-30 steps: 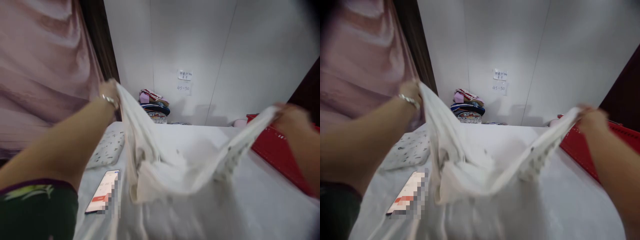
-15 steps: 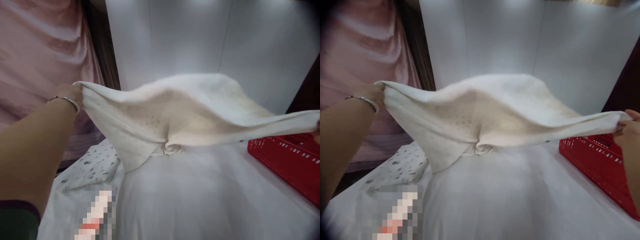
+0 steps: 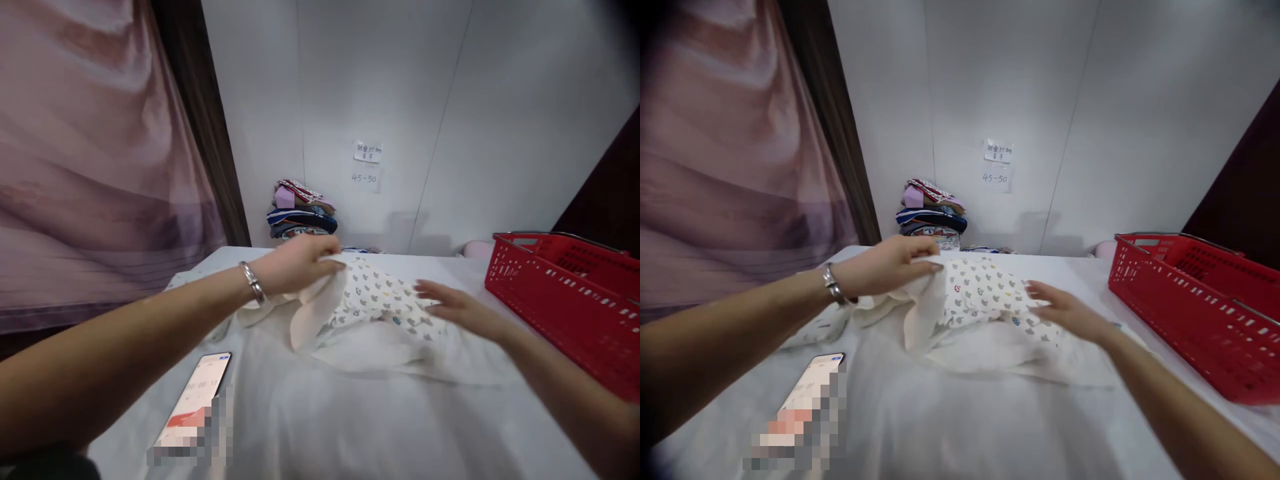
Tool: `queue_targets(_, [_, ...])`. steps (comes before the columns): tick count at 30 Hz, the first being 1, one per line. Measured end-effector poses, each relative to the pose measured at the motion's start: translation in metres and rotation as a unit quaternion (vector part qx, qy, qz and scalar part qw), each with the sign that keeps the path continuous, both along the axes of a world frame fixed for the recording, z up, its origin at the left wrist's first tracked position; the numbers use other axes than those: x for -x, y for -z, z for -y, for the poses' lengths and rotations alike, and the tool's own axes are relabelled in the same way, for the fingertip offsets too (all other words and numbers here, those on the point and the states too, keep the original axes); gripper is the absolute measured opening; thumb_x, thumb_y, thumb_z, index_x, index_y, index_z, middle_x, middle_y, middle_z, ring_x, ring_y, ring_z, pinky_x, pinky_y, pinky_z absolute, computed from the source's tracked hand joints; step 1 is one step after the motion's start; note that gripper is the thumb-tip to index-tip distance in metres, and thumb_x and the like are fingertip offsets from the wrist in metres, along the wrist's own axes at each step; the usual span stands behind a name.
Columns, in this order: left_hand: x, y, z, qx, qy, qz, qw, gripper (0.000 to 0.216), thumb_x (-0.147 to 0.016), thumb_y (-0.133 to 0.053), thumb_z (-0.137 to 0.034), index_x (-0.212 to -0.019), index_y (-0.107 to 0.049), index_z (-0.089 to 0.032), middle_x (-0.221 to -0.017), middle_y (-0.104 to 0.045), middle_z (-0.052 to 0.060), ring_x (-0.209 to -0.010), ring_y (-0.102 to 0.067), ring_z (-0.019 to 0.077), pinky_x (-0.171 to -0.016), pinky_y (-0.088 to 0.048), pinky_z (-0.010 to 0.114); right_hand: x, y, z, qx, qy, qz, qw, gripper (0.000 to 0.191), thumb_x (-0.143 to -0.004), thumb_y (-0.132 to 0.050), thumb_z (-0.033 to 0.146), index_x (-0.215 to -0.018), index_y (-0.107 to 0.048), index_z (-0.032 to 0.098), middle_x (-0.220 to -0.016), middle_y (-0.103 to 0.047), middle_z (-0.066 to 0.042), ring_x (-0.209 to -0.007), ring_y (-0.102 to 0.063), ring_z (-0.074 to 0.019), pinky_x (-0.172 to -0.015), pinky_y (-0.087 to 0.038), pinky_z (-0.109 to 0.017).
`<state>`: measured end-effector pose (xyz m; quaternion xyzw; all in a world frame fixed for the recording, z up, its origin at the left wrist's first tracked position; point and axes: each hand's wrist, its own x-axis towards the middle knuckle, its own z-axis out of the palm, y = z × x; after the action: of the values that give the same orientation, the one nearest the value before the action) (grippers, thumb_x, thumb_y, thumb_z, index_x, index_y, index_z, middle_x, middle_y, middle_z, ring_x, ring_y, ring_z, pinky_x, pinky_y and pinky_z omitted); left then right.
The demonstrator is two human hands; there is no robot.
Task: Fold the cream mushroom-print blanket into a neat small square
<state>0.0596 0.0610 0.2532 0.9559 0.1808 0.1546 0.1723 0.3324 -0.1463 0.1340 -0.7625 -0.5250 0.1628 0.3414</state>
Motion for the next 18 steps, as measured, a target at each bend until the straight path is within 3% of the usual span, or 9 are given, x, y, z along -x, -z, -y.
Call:
queue_targets(2, [0.001,-0.005,0.027,-0.004,0.032,-0.006,0.999,0.024,-0.078,-0.053,-0.043,-0.086,-0.059,-0.021,-0.081,-0.062,-0.001,-0.076,-0.056,0.0158,-0.071,-0.042,0.027,0.055,0.011,-0.026,-0.026,-0.145,-0.050,0.988,0.073,-0.074,-0.063,0.048,-0.139,-0.034,0.030,-0.141,-0.038,-0.004,-0.125,-0.039,-0.0257,-0.100,-0.038,-0.042])
queue_targets(4, [0.007,-0.013,0.038,0.008,0.029,0.031,0.999,0.025,-0.079,-0.052,-0.043,-0.087,-0.059,-0.020,-0.081,-0.062,-0.001,-0.076,-0.056,0.0157,-0.070,-0.043,0.026,0.102,0.021,-0.047,-0.048,-0.228,-0.082,0.969,0.084,-0.070,-0.068,0.046,-0.141,-0.028,0.029,-0.144,-0.033,-0.004,-0.130,-0.032,-0.0266,-0.105,-0.030,-0.045])
queue_targets(8, [0.035,-0.034,0.021,0.049,-0.025,0.200,0.978,0.022,-0.080,-0.055,-0.041,-0.085,-0.057,-0.019,-0.071,-0.056,-0.003,-0.069,-0.054,0.0126,-0.063,-0.042,0.023,0.144,0.042,-0.072,-0.035,-0.266,-0.148,0.952,0.072,-0.069,-0.070,0.036,-0.133,-0.039,0.027,-0.132,-0.049,-0.004,-0.117,-0.047,-0.0245,-0.097,-0.039,-0.040])
queue_targets(13, [0.081,-0.059,-0.022,0.054,-0.178,0.441,0.878,0.016,-0.083,-0.055,-0.028,-0.077,-0.055,-0.014,-0.062,-0.045,-0.005,-0.055,-0.040,0.0053,-0.062,-0.041,0.022,0.108,0.069,-0.064,0.074,-0.180,0.002,0.981,0.042,-0.067,-0.066,0.028,-0.108,-0.059,0.025,-0.109,-0.062,-0.004,-0.096,-0.057,-0.0242,-0.081,-0.045,-0.034])
queue_targets(16, [0.097,-0.065,-0.036,0.113,-0.205,0.498,0.835,0.019,-0.085,-0.054,-0.030,-0.073,-0.052,-0.015,-0.059,-0.042,-0.005,-0.051,-0.037,0.0055,-0.058,-0.042,0.022,0.069,0.090,-0.044,0.117,-0.113,0.123,0.979,0.044,-0.068,-0.061,0.026,-0.111,-0.059,0.023,-0.114,-0.060,-0.006,-0.103,-0.054,-0.0276,-0.086,-0.041,-0.038])
queue_targets(18, [0.100,-0.064,-0.039,0.143,-0.207,0.509,0.823,0.019,-0.085,-0.054,-0.030,-0.072,-0.052,-0.016,-0.058,-0.042,-0.005,-0.049,-0.038,0.0061,-0.051,-0.040,0.021,0.048,0.101,-0.028,0.140,-0.064,0.185,0.971,0.036,-0.071,-0.057,0.023,-0.107,-0.062,0.020,-0.111,-0.062,-0.009,-0.104,-0.053,-0.0286,-0.088,-0.040,-0.040])
